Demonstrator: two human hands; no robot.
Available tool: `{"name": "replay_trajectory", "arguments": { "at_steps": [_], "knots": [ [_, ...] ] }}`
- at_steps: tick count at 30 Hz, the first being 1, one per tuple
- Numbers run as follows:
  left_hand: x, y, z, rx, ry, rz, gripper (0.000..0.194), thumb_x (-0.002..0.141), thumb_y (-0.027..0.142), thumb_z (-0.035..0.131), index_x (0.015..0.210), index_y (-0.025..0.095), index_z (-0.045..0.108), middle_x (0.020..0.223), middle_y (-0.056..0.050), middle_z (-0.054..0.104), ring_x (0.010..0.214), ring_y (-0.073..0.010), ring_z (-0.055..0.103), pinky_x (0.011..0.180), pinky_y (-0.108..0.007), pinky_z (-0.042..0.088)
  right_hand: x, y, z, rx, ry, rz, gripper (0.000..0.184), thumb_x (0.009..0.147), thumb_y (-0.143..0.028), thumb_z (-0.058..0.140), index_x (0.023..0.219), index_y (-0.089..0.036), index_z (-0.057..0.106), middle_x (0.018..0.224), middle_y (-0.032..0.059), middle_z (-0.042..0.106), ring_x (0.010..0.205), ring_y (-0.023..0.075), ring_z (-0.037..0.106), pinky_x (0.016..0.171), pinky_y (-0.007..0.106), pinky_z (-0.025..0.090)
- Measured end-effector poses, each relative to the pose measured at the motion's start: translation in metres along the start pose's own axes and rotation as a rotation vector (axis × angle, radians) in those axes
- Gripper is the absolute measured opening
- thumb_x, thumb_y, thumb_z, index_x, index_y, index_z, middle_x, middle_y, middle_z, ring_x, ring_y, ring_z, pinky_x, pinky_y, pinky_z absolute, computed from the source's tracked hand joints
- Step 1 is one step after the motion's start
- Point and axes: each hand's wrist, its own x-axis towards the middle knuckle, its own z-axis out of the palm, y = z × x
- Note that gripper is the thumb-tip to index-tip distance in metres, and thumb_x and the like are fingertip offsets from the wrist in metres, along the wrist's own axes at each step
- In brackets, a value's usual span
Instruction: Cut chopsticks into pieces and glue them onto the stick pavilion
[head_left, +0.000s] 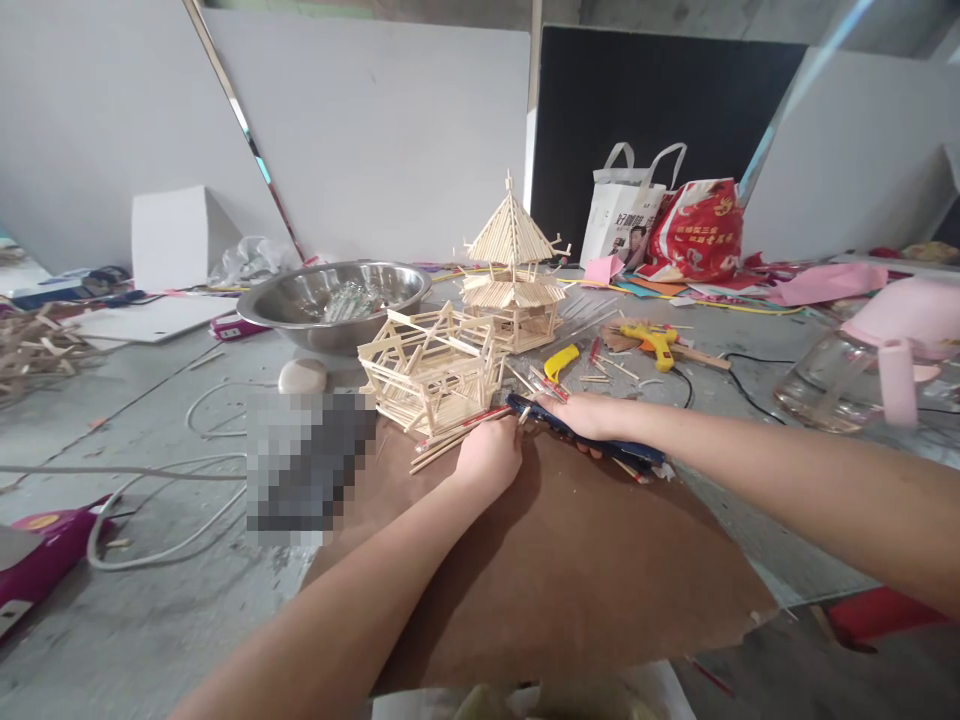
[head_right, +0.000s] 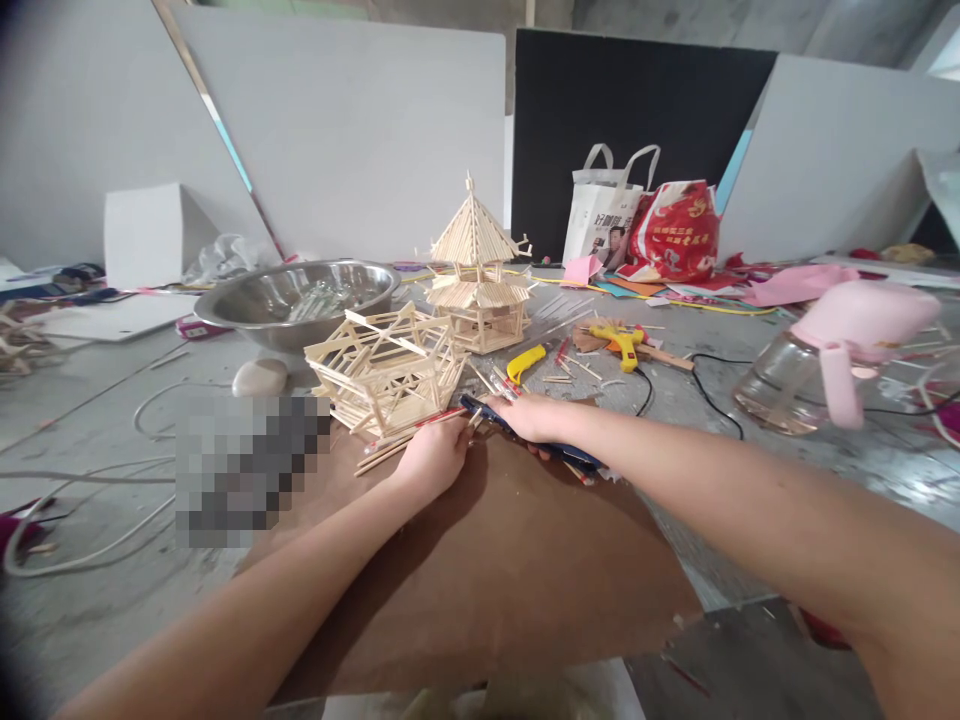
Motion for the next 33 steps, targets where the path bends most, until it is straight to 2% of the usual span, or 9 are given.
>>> {"name": "replay_trajectory", "arguments": {
  "at_steps": [12,18,20,22,24,27,29,31,33],
  "knots": [
    [0.0,0.001,-0.002,0.03,0.008,0.008,0.028,0.08,0.025,0.029,0.075,0.016,0.055,0.075,-0.01,0.062,0.072,-0.0197,0.059,0.063,-0.029,0.041,0.0,-0.003,0.001,-0.025,0.025,0.015,0.074,0.058,-0.079,0.012,0.056,-0.016,0.051,0.05,0.0086,0.058,0.04,0.0166,0.054,0.042,0.029,0.043],
    [0.0,-0.002,-0.003,-0.078,0.1,0.021,0.028,0.082,0.025,0.027,0.078,0.017,0.053,0.071,-0.007,0.062,0.067,-0.0173,0.058,0.06,-0.025,0.038,-0.004,-0.002,-0.001,0.197,-0.106,0.016,0.071,0.059,-0.078,0.012,0.063,-0.016,0.047,0.049,0.0059,0.055,0.043,0.0163,0.054,0.042,0.028,0.043],
    [-0.001,-0.002,-0.005,-0.123,0.135,0.001,0.028,0.082,0.027,0.027,0.081,0.018,0.053,0.07,-0.006,0.062,0.066,-0.0166,0.058,0.058,-0.024,0.037,-0.008,-0.003,-0.005,0.206,-0.104,-0.025,0.071,0.061,-0.077,0.011,0.061,-0.016,0.047,0.053,0.0064,0.057,0.045,0.0162,0.055,0.044,0.029,0.043],
    [-0.003,-0.002,-0.008,-0.166,0.168,-0.039,0.029,0.082,0.032,0.027,0.083,0.018,0.052,0.067,-0.005,0.061,0.064,-0.0161,0.057,0.057,-0.024,0.036,-0.013,-0.005,-0.009,0.111,-0.02,-0.085,0.071,0.062,-0.076,0.01,0.058,-0.016,0.049,0.057,0.008,0.058,0.049,0.0175,0.057,0.05,0.029,0.044],
    [-0.004,-0.003,-0.012,-0.222,0.216,-0.064,0.03,0.082,0.036,0.027,0.083,0.019,0.052,0.064,-0.003,0.059,0.061,-0.0149,0.055,0.056,-0.023,0.035,-0.018,-0.007,-0.013,-0.05,0.141,-0.166,0.072,0.064,-0.074,0.009,0.057,-0.016,0.052,0.061,0.0104,0.06,0.06,0.021,0.059,0.057,0.03,0.043],
    [-0.006,-0.006,-0.018,-0.335,0.267,-0.068,0.034,0.082,0.037,0.026,0.074,0.018,0.052,0.059,-0.001,0.056,0.057,-0.0122,0.052,0.055,-0.021,0.035,-0.023,-0.006,-0.01,-0.234,0.426,-0.312,0.072,0.068,-0.07,0.009,0.07,-0.016,0.057,0.074,0.0129,0.063,0.077,0.0253,0.058,0.065,0.031,0.04],
    [-0.006,-0.009,-0.02,-0.393,0.273,-0.075,0.037,0.082,0.038,0.024,0.067,0.018,0.052,0.057,0.0,0.055,0.055,-0.0111,0.05,0.054,-0.021,0.035,-0.024,-0.003,-0.005,-0.279,0.571,-0.362,0.07,0.071,-0.068,0.01,0.081,-0.016,0.056,0.08,0.0129,0.063,0.081,0.0254,0.057,0.065,0.03,0.038],
    [-0.005,-0.012,-0.02,-0.392,0.266,-0.1,0.039,0.082,0.038,0.024,0.066,0.018,0.053,0.058,0.0,0.055,0.056,-0.0116,0.05,0.054,-0.021,0.035,-0.022,0.001,0.002,-0.301,0.649,-0.36,0.067,0.074,-0.065,0.011,0.086,-0.016,0.054,0.08,0.012,0.063,0.08,0.0242,0.057,0.064,0.029,0.037],
    [-0.004,-0.014,-0.019,-0.351,0.238,-0.131,0.036,0.082,0.037,0.026,0.074,0.018,0.056,0.061,-0.001,0.058,0.059,-0.0134,0.052,0.056,-0.023,0.037,-0.02,0.005,0.007,-0.313,0.674,-0.348,0.063,0.076,-0.062,0.011,0.088,-0.016,0.053,0.079,0.0106,0.063,0.079,0.0228,0.058,0.062,0.027,0.036]
  ]
}}
